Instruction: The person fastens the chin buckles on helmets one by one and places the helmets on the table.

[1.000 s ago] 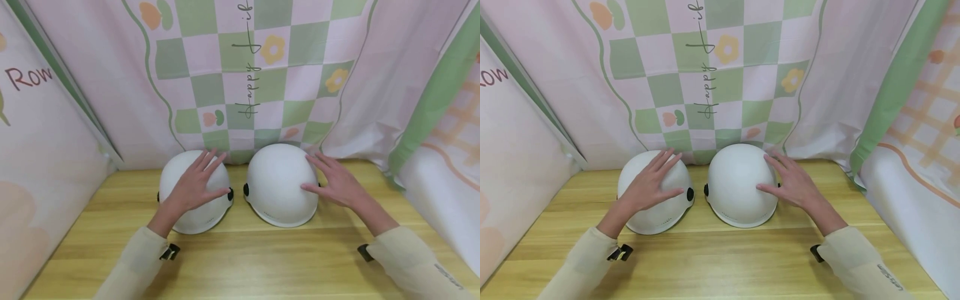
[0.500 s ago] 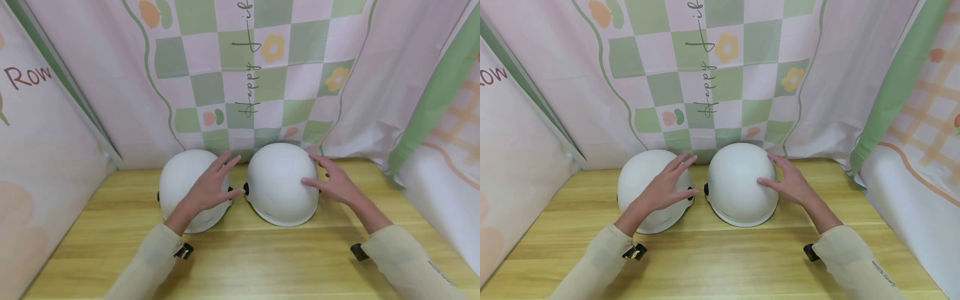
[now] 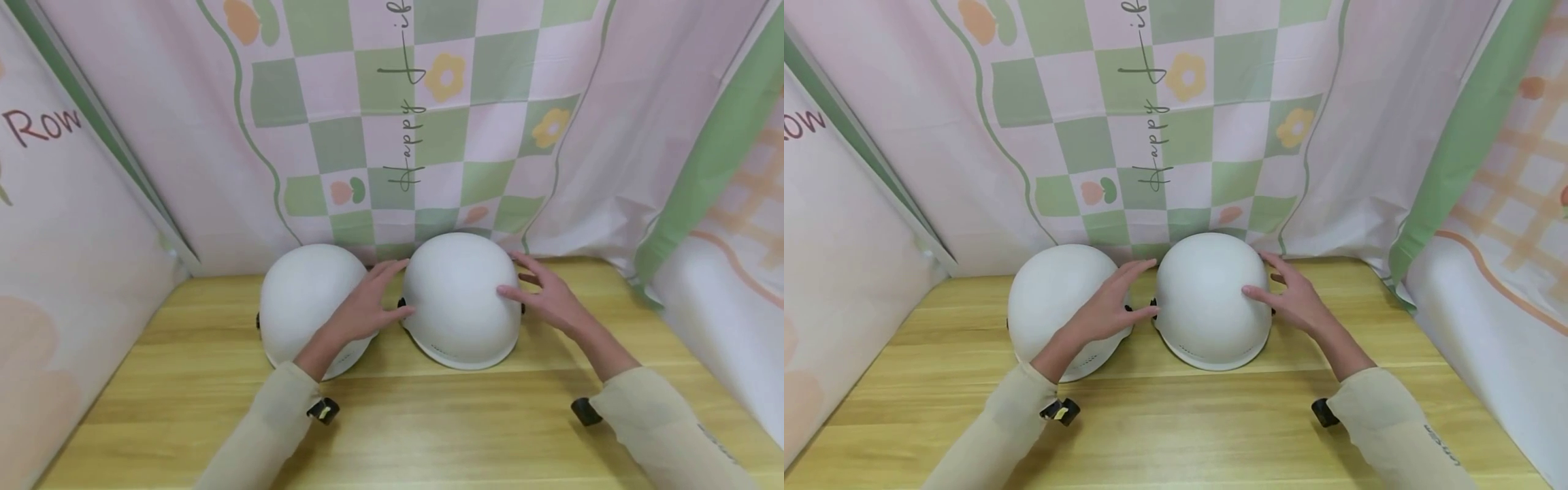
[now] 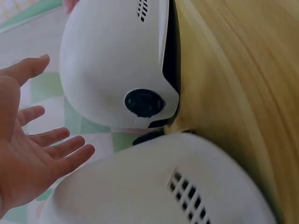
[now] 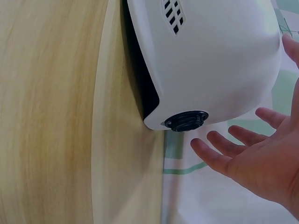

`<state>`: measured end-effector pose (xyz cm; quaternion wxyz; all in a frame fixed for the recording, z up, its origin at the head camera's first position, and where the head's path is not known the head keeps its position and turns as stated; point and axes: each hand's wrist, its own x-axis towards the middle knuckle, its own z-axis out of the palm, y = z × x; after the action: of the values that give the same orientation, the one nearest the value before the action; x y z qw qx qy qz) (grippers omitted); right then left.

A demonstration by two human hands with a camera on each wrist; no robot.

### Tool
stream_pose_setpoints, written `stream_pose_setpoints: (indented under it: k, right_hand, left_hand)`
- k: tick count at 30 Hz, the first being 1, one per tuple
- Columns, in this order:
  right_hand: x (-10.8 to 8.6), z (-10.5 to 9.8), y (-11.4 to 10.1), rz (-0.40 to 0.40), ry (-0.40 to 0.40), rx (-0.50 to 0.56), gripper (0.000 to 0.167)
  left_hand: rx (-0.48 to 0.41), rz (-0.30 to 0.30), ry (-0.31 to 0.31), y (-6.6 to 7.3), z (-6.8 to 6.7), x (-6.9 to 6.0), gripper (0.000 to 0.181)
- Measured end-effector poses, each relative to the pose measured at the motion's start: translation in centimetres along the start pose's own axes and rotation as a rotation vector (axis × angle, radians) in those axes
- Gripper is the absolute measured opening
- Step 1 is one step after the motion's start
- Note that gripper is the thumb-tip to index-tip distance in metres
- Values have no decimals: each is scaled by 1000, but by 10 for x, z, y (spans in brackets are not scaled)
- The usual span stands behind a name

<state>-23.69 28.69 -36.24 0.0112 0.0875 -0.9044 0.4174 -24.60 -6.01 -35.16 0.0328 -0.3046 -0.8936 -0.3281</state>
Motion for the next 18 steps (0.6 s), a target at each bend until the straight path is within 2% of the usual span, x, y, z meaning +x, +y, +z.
stream_pose_setpoints:
  k: [2,5,11,18]
  right_hand:
    - [0,0,2,1,0,19,81]
    - [0,0,4,2,-1,50,80]
    - [1,1,8,-19,-23,95,79]
    - [2,1,15,-23,-48,147,77]
  left_hand:
    - [-28,3,6,-1,3,2,79]
    - [-115,-31,10,0,6,4,79]
    - [-371,-165,16,2,15,10,76]
    - [-521,-299,66,3,27,15,75]
